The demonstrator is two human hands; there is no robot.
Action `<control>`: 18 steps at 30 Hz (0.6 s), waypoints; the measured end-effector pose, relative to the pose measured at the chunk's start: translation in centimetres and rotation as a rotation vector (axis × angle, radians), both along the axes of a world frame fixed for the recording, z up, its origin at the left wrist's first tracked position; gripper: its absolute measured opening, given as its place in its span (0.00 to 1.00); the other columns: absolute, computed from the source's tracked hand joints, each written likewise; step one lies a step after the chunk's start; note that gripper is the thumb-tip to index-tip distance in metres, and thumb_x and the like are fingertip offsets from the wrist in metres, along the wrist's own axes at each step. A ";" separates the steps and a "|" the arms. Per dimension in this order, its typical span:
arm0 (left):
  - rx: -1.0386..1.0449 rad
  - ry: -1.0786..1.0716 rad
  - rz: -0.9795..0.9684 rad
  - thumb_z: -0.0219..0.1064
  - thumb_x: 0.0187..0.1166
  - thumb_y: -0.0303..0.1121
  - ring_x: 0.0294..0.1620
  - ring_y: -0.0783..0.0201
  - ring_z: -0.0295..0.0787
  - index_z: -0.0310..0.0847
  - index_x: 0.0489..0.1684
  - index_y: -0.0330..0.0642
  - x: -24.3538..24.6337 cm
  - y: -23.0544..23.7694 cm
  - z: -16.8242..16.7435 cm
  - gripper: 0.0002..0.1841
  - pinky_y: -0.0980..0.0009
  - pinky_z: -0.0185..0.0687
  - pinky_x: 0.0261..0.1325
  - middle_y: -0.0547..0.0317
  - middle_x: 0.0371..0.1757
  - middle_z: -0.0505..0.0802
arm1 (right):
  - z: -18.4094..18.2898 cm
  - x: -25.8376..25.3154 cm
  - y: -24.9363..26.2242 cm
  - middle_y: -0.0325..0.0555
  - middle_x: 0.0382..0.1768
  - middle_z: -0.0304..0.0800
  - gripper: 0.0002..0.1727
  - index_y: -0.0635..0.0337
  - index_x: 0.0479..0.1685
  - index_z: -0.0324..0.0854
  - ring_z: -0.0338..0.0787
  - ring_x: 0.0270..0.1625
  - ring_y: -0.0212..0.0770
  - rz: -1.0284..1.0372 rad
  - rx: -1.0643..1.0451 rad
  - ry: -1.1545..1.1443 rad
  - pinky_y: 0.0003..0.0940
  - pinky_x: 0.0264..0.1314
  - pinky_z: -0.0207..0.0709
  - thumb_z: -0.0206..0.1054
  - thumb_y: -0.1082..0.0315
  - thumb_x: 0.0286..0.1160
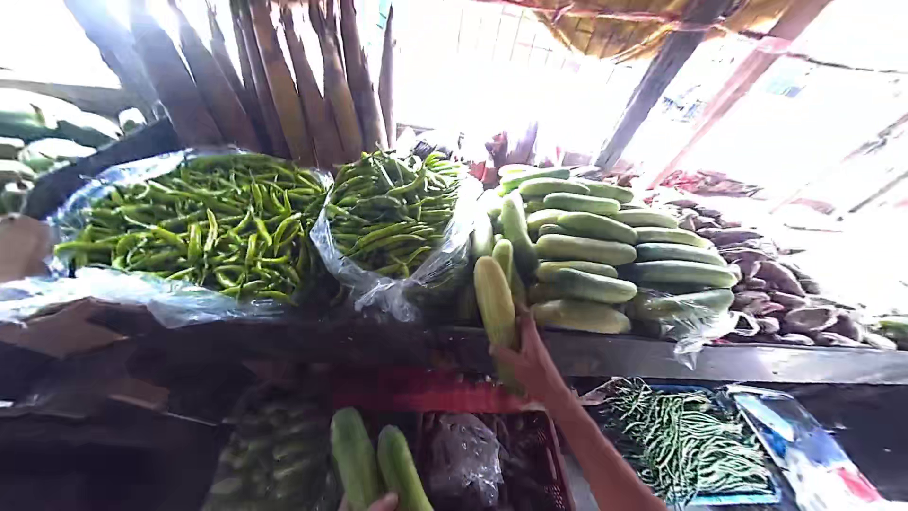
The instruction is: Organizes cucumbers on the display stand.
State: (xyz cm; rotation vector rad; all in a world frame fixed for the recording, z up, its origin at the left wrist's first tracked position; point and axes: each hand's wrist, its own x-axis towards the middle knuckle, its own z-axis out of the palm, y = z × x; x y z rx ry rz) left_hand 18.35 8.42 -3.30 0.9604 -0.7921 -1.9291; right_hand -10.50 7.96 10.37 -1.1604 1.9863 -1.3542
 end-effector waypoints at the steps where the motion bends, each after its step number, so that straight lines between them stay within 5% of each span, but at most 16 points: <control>1: -0.014 -0.048 -0.008 0.70 0.63 0.23 0.42 0.66 0.96 0.69 0.61 0.36 -1.6 -0.6 2.1 0.24 0.63 0.95 0.49 0.60 0.41 0.96 | 1.5 -2.4 -1.2 0.69 0.77 0.73 0.52 0.68 0.92 0.44 0.84 0.72 0.53 -0.037 0.036 0.066 0.47 0.73 0.80 0.73 0.73 0.67; 5: -0.057 -0.227 -0.062 0.69 0.58 0.20 0.36 0.68 0.94 0.69 0.63 0.31 -7.1 -3.0 9.3 0.29 0.68 0.93 0.40 0.56 0.39 0.93 | 5.3 -11.6 -7.0 0.73 0.79 0.71 0.46 0.49 0.95 0.50 0.81 0.72 0.74 -0.144 0.183 0.216 0.74 0.69 0.74 0.72 0.67 0.77; 7: -0.098 -0.255 -0.098 0.72 0.55 0.24 0.37 0.64 0.94 0.70 0.67 0.31 -10.1 -4.5 11.4 0.33 0.67 0.93 0.39 0.52 0.42 0.93 | 6.1 -15.8 -10.5 0.71 0.78 0.74 0.43 0.48 0.94 0.52 0.80 0.72 0.76 -0.149 0.172 0.374 0.79 0.65 0.74 0.70 0.59 0.80; 10: -0.162 -0.252 -0.134 0.74 0.57 0.24 0.38 0.60 0.95 0.71 0.69 0.32 -14.9 -6.9 13.9 0.34 0.65 0.94 0.38 0.48 0.44 0.93 | 7.6 -17.8 -12.7 0.76 0.79 0.70 0.44 0.62 0.89 0.62 0.71 0.79 0.77 -0.054 0.123 0.536 0.75 0.77 0.65 0.72 0.47 0.77; 12: -0.193 -0.249 -0.132 0.73 0.61 0.23 0.38 0.61 0.94 0.69 0.70 0.32 -18.1 -8.3 15.6 0.32 0.65 0.93 0.39 0.48 0.44 0.93 | 7.6 -13.2 -9.4 0.69 0.75 0.77 0.43 0.60 0.90 0.60 0.80 0.75 0.66 0.163 0.109 0.454 0.67 0.75 0.73 0.70 0.47 0.80; 15: -0.207 -0.212 -0.159 0.72 0.68 0.23 0.40 0.58 0.93 0.69 0.71 0.31 -22.5 -9.8 17.1 0.29 0.62 0.92 0.42 0.45 0.46 0.91 | 4.2 -7.4 -1.5 0.68 0.78 0.74 0.60 0.60 0.96 0.26 0.86 0.72 0.53 0.479 0.143 -0.022 0.52 0.75 0.79 0.73 0.55 0.78; 18: -0.262 -0.254 -0.283 0.72 0.76 0.28 0.43 0.57 0.93 0.66 0.76 0.33 -25.8 -11.3 17.5 0.29 0.61 0.93 0.45 0.44 0.50 0.91 | 0.9 -6.9 1.8 0.65 0.65 0.83 0.52 0.64 0.94 0.35 0.93 0.48 0.45 0.268 -0.067 -0.263 0.42 0.50 0.89 0.71 0.69 0.76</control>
